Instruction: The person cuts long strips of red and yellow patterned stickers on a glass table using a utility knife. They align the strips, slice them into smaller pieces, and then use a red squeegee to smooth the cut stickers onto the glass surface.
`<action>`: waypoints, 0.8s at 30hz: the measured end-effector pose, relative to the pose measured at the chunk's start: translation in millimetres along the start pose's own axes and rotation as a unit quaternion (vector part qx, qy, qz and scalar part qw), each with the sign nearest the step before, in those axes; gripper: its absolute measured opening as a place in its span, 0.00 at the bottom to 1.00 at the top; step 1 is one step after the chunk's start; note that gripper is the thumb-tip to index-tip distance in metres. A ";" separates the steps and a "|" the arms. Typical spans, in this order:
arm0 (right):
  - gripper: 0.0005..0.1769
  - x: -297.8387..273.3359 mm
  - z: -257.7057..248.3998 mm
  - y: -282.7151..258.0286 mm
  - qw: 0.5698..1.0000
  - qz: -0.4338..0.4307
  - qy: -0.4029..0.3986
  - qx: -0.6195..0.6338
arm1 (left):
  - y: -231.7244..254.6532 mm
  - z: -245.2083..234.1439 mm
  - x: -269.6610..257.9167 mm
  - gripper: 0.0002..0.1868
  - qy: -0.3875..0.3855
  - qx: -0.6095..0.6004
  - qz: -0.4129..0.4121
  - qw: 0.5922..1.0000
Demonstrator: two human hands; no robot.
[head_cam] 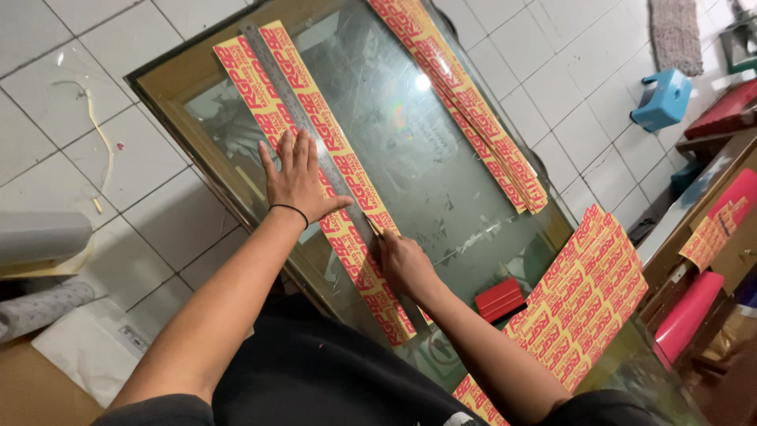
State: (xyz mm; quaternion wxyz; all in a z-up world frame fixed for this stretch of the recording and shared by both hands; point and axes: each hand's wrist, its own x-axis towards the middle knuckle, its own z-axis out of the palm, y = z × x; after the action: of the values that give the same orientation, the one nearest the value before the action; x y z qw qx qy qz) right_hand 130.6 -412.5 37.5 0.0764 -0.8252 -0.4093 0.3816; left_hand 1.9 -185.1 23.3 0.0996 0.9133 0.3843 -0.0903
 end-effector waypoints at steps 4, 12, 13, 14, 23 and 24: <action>0.18 -1.1 -19.3 -14.6 1.000 0.023 0.000 -0.002 | 10.8 13.0 -9.2 0.72 0.027 0.000 -0.013 1.000; 0.17 19.8 -31.3 -21.6 0.995 0.001 -0.021 -0.093 | 76.3 18.2 -123.3 0.56 0.065 -0.110 0.074 0.989; 0.17 7.2 -40.2 -36.7 0.996 0.004 -0.021 -0.091 | 77.6 29.3 -122.4 0.56 0.063 -0.110 0.077 0.989; 0.17 -5.0 -49.5 -51.9 0.995 0.000 -0.027 -0.094 | 78.7 40.3 -121.3 0.60 0.062 -0.110 0.084 0.988; 0.20 -0.4 -28.0 -23.5 0.997 -0.017 -0.018 -0.066 | 90.3 65.4 -114.8 0.73 0.047 -0.034 0.062 0.996; 0.22 -1.2 -22.5 -17.8 0.999 -0.021 -0.007 -0.044 | 91.1 65.5 -112.8 0.73 0.033 -0.023 0.057 0.998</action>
State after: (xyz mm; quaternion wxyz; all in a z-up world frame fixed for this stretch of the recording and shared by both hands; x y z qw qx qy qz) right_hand 134.7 -397.6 61.7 0.0454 -0.8166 -0.4430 0.3673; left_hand -15.9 -341.0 -2.4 0.1128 0.9338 0.3364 -0.0454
